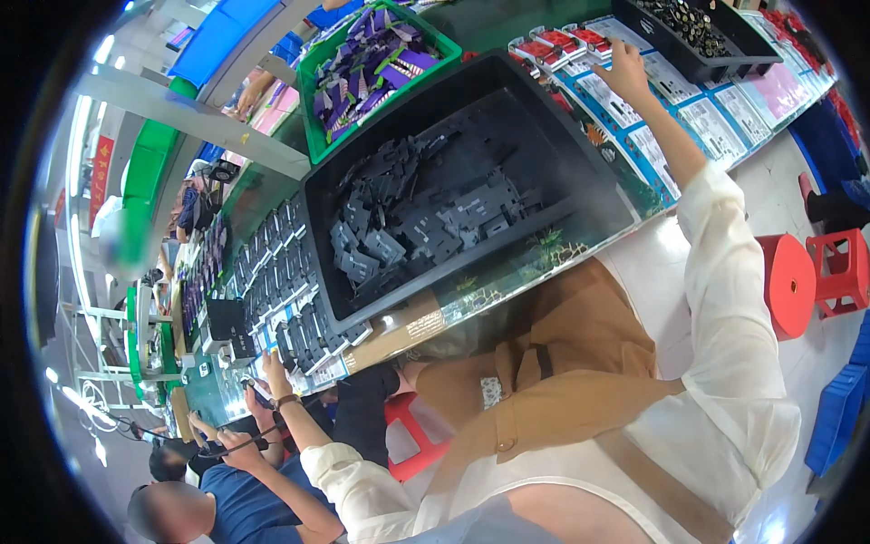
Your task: Assembling, inspecting, and packing plastic toy car components at a factory workstation.
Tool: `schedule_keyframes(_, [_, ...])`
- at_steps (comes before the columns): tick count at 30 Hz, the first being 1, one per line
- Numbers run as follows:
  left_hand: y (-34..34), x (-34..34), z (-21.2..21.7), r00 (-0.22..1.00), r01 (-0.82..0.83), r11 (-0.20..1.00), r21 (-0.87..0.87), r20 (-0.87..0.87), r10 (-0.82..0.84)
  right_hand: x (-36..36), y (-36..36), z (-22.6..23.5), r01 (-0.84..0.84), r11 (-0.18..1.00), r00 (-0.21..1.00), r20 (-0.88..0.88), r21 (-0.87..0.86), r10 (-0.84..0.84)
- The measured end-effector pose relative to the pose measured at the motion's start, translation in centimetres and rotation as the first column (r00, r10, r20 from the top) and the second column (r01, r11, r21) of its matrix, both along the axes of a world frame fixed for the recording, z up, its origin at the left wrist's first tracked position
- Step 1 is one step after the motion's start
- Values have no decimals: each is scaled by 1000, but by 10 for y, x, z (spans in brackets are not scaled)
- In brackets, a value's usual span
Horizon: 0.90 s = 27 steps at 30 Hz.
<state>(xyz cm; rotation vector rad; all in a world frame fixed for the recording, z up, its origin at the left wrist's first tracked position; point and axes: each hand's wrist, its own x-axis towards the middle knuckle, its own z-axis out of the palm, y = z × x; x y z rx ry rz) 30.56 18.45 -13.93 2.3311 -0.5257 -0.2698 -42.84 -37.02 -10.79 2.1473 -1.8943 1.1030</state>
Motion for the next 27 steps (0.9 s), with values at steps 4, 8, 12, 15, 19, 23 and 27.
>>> schedule_keyframes(4, [-48,-84,55,949,-63,996,-58,305,77,-23,-56,-26,159,984,987,11,80,-160])
schedule_keyframes(8, [-86,-169,102,935,102,962,-252,356,-6,-39,-85,-39,-4,991,993,117,136,-12])
schedule_keyframes(12, [-123,-247,127,962,239,811,-535,242,-124,-54,-61,-29,79,995,997,19,-65,-78])
schedule_keyframes(15, [-169,-322,140,947,227,607,-761,27,-320,-78,-21,3,-15,902,1000,-27,-432,4])
schedule_keyframes(19, [-214,-385,122,561,33,332,-943,-258,-787,-18,81,67,-353,934,915,190,-48,356])
schedule_keyframes(23, [-245,-440,99,106,-179,353,-918,-375,-921,72,197,104,-685,721,704,348,103,619])
schedule_keyframes(27, [-256,-463,99,8,-428,336,-839,-375,-927,108,250,100,-821,557,558,387,128,734])
